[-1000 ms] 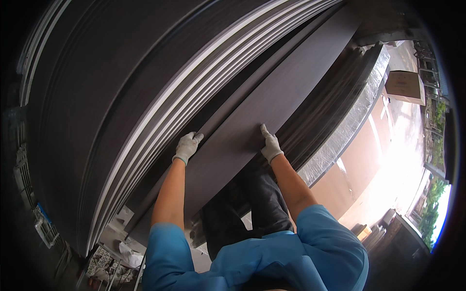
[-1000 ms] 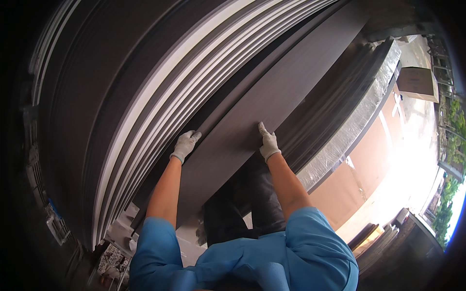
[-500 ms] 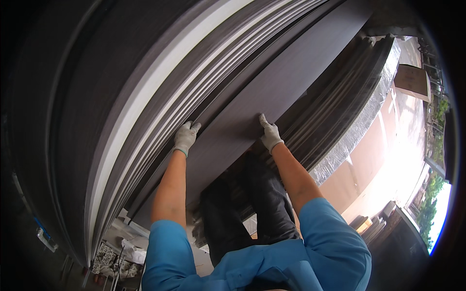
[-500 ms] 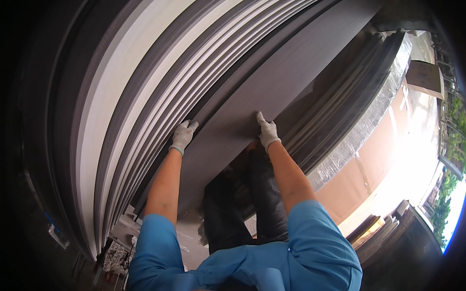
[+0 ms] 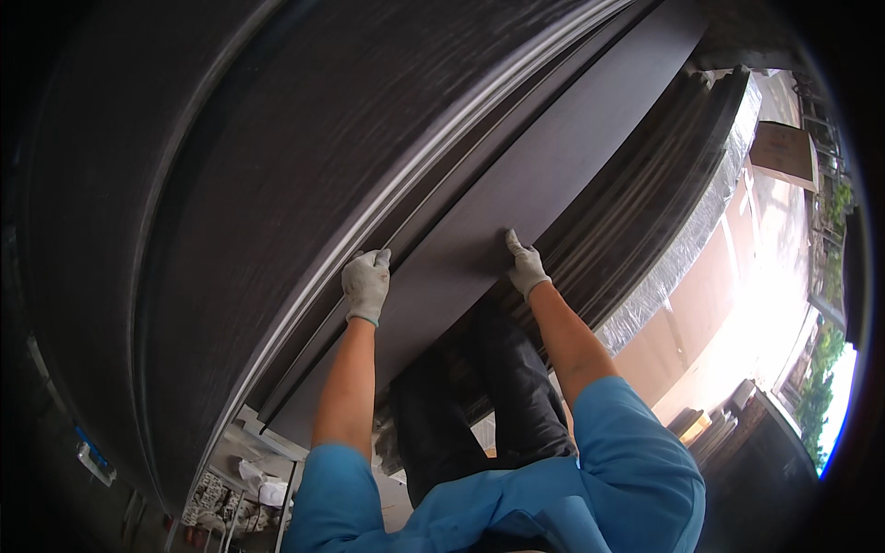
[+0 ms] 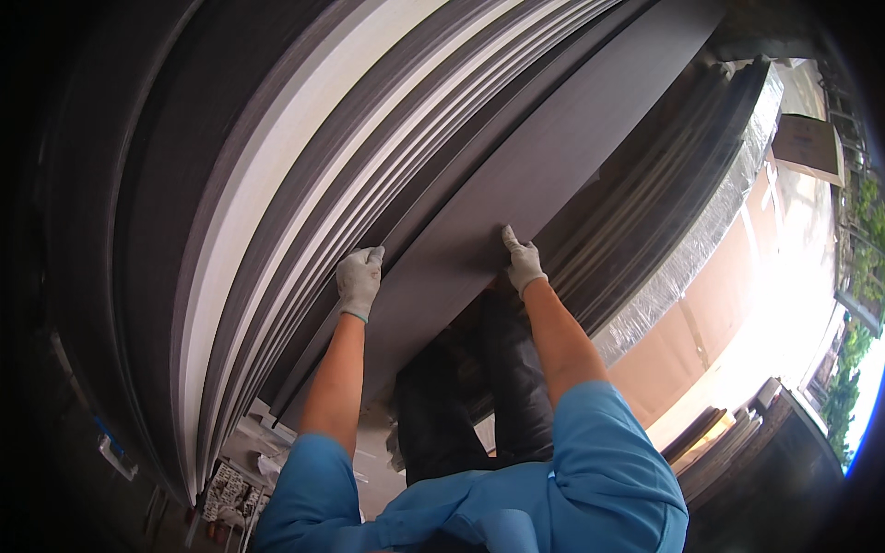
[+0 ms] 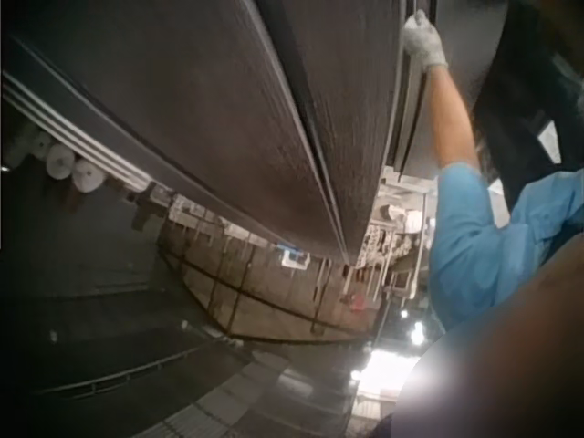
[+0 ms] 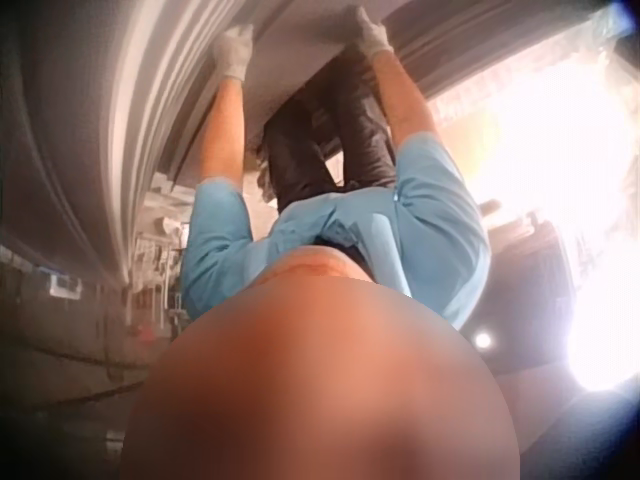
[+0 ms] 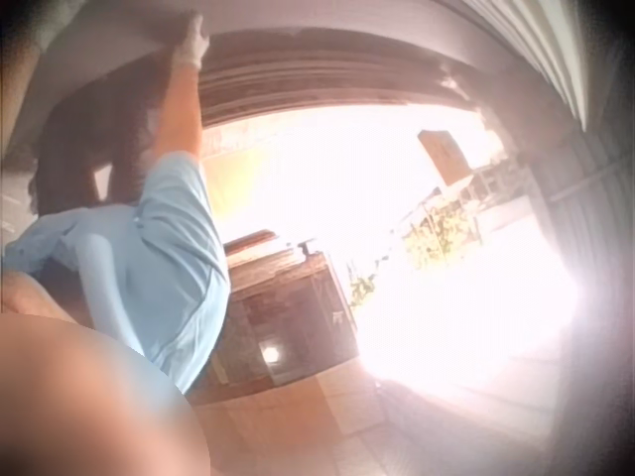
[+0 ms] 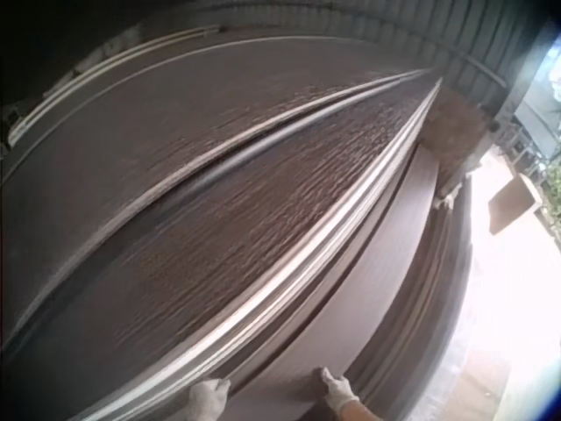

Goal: The person repeatedly picks up large flat panels, places them on a metal stand, and uses a blue utility knife to trim or score the edges. After trimming, the person stacks the panels on a nearby rack. The cycle repeats with multiple panels.

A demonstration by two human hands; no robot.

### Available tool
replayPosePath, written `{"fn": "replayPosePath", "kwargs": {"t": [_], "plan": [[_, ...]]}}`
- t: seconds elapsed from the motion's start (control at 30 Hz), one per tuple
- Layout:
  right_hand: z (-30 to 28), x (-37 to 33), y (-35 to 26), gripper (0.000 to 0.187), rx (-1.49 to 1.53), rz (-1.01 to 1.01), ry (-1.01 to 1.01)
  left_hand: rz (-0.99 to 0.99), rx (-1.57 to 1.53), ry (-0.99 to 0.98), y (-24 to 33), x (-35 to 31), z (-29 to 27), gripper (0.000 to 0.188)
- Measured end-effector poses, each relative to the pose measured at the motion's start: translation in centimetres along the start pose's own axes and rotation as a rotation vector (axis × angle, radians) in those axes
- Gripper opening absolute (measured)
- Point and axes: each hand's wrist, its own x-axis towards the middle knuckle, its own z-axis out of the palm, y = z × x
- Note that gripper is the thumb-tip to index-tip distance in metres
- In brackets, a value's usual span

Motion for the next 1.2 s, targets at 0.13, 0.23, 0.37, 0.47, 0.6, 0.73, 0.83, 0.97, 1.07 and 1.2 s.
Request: {"fn": "replayPosePath", "kwargs": {"t": [0.13,0.23,0.37,0.47,0.6,0.73,0.83,0.97,1.07,1.2], "plan": [[0.2,-1.0,-0.4,0.084,-0.145,-0.040,-0.043,0.067,-0.290,0.087,1.2,-3.3,-1.4,0.037],[1.5,-2.0,-1.7,0.083,-0.010,0.012,-0.032,0.023,-0.347,0.076,0.0,-7.4,-1.5,0.036],[4.0,-2.0,-2.8,0.080,-0.119,0.055,0.068,-0.116,-0.370,0.088,-3.9,-12.4,-0.1,0.036],[4.7,-1.4,-3.1,0.076,-0.239,0.076,0.116,-0.258,-0.355,0.007,-7.2,-15.3,0.9,0.040],[3.9,-0.6,-3.4,0.079,-0.355,0.037,0.011,-0.302,-0.408,-0.063,-10.4,-18.2,2.5,0.041],[3.3,-1.3,-4.2,0.066,-0.452,-0.017,-0.012,-0.485,-0.599,-0.139,-12.7,-22.2,2.5,0.041],[3.7,-3.1,-4.8,0.074,-0.678,-0.250,0.096,-0.519,-0.660,-0.063,-14.1,-25.0,1.0,0.039],[4.9,-7.3,-4.7,0.052,-1.134,-0.392,-0.223,-0.559,-0.759,0.071,-15.8,-28.4,-1.3,0.041],[6.9,-11.4,-3.4,0.038,-1.213,-0.326,-0.371,-0.596,-0.884,0.122,-18.7,-30.8,-2.9,0.042],[11.7,-18.0,1.1,0.032,-1.406,-0.373,-0.398,-0.613,-0.976,0.215,-24.8,-35.7,-3.2,0.036]]}}
